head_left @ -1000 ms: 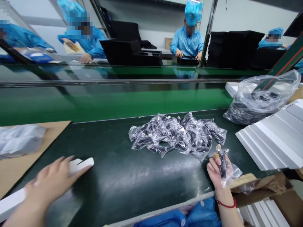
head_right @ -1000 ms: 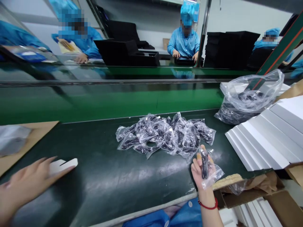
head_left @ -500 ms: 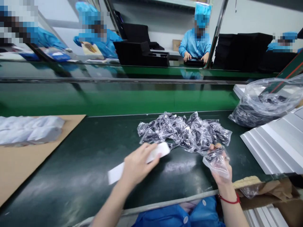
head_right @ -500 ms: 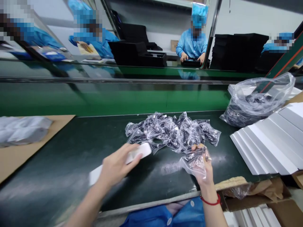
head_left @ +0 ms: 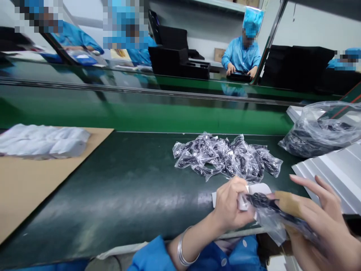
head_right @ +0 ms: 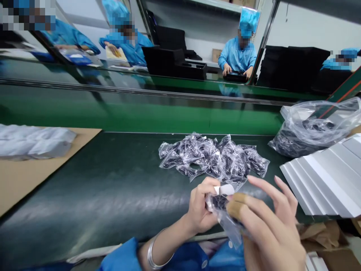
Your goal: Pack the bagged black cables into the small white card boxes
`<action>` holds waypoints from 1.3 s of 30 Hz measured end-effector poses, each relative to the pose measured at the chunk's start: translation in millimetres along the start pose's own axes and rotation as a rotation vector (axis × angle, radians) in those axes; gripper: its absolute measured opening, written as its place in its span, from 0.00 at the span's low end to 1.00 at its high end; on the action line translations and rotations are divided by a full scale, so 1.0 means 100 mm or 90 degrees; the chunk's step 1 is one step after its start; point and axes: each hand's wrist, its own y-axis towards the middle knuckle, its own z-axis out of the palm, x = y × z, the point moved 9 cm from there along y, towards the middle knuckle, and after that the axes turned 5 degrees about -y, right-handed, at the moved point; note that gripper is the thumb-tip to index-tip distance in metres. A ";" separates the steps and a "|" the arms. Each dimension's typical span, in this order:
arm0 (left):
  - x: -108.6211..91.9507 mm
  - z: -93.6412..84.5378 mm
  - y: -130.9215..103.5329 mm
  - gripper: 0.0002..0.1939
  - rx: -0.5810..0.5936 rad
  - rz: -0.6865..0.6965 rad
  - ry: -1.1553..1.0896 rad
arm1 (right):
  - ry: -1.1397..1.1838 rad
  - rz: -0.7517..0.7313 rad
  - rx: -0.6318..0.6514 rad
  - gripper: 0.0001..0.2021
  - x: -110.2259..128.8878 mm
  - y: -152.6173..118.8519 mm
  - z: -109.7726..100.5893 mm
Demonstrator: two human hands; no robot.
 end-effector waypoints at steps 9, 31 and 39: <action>-0.06 0.01 -0.02 0.22 0.001 0.043 -0.013 | -0.280 -0.226 0.112 0.18 0.33 0.18 0.15; 0.01 -0.09 -0.03 0.24 -0.051 0.032 0.071 | -0.315 -0.158 -0.014 0.05 0.29 0.04 0.39; -0.01 -0.01 -0.06 0.25 -0.030 0.031 0.084 | -0.315 -0.127 0.044 0.03 0.22 0.03 0.56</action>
